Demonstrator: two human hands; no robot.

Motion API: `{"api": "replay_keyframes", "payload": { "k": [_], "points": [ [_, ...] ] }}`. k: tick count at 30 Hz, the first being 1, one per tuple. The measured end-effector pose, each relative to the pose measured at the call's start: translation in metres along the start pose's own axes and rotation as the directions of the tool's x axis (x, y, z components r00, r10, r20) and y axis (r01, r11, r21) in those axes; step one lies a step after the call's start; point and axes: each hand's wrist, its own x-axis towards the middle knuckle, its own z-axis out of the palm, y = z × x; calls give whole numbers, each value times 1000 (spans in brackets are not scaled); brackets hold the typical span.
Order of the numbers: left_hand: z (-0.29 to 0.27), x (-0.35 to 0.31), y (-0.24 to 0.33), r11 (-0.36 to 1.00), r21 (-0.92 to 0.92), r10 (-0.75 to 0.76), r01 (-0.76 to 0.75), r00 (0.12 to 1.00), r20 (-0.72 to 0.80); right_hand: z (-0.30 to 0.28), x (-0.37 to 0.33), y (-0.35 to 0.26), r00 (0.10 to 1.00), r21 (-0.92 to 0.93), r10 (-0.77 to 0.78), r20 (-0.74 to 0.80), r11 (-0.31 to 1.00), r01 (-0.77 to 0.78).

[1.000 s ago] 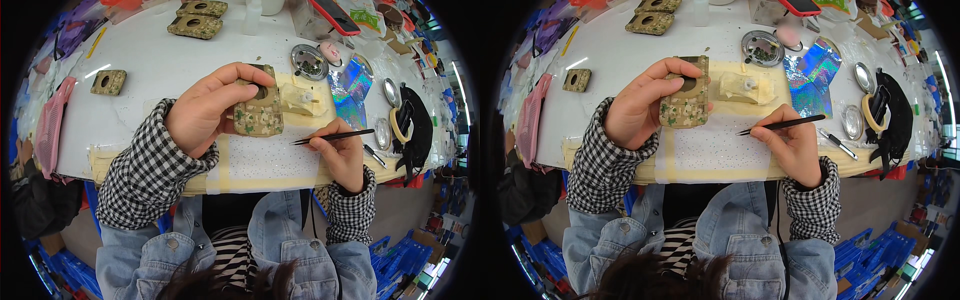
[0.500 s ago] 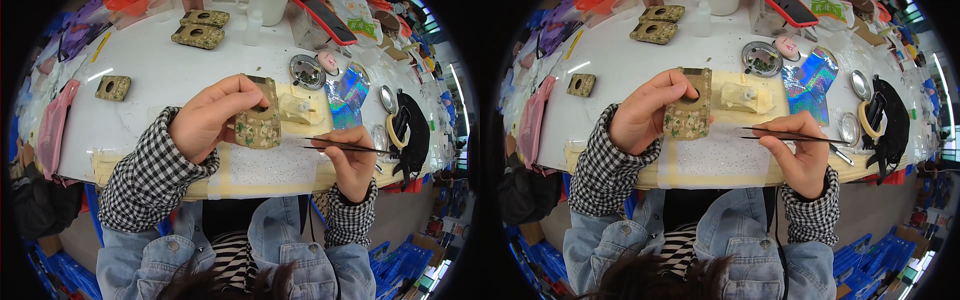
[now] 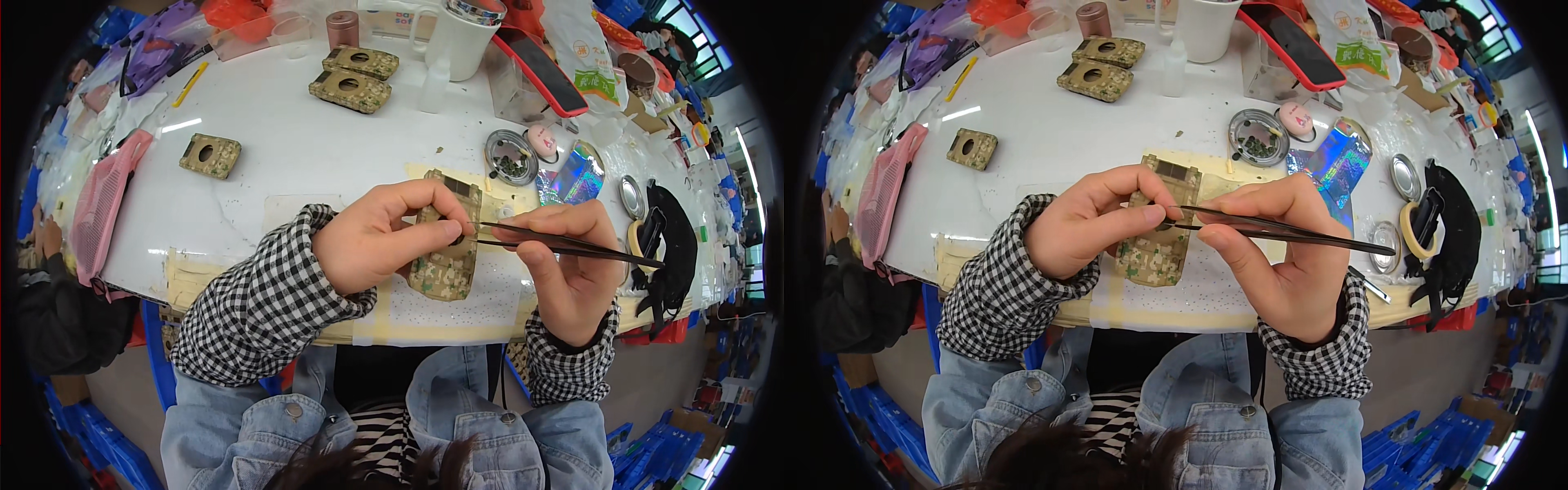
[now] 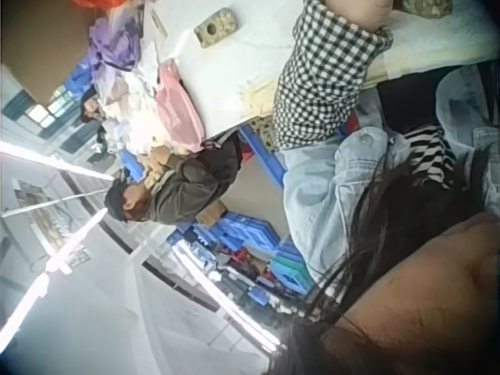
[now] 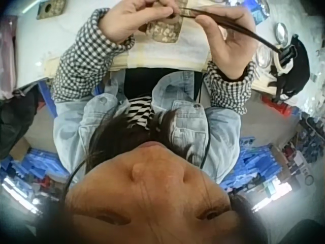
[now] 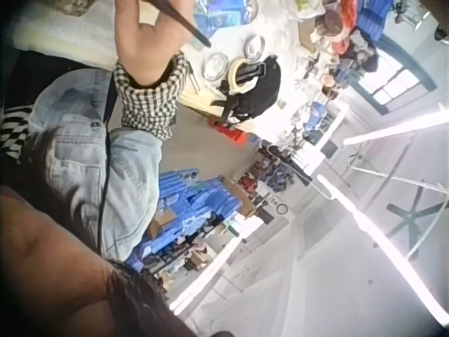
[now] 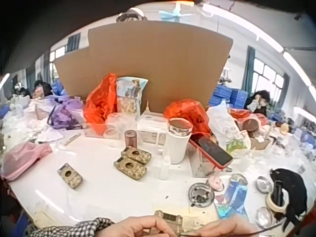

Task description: Painting details on toy tank models using a small brush.

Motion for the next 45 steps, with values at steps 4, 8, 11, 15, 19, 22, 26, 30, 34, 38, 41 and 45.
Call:
{"api": "replay_keyframes", "payload": {
  "k": [4, 8, 11, 15, 19, 22, 26, 30, 34, 38, 41, 45],
  "points": [
    [0, 1, -3, 1000, -23, 1, -1, 1000, -5, 4, 0, 2, 1000, 22, 7, -22, 1000, -6],
    [0, 1, -6, 999, -22, 24, -24, 1000, -12, 5, 1, 2, 1000, 16, 3, -27, 1000, -2],
    [1, 1, -4, 999, -38, 28, -28, 1000, -9, 4, 1, 2, 1000, 5, -6, -13, 1000, 6],
    [1, 1, -1, 999, -39, 15, -15, 1000, -2, 5, 1, 3, 1000, 20, 6, -18, 1000, -6],
    [0, 4, -11, 991, -43, 126, -126, 992, 4, 6, 0, 5, 999, 54, 28, -19, 998, -26],
    [2, 3, -9, 989, -44, 139, -140, 990, -11, 6, 0, 6, 997, 91, 80, -14, 993, -79],
    [1, 0, -6, 995, 26, 101, -101, 995, 10, 11, 5, 3, 976, 337, 218, -4, 919, -204],
    [3, 1, -10, 988, 94, 123, -124, 992, 17, 11, 8, 6, 967, 359, 254, 6, 902, -239],
    [4, 1, -13, 984, 86, 153, -153, 988, 7, 11, 8, 7, 963, 391, 268, 24, 884, -256],
    [3, 1, -11, 983, 124, 135, -135, 991, 9, 12, 9, 7, 960, 397, 279, 29, 878, -267],
    [4, 1, -10, 983, 126, 133, -133, 991, 6, 12, 8, 7, 959, 406, 283, 25, 873, -269],
    [6, 0, -8, 975, 143, 173, -171, 985, 1, 12, 9, 8, 959, 406, 281, 29, 874, -268]
  ]
}}
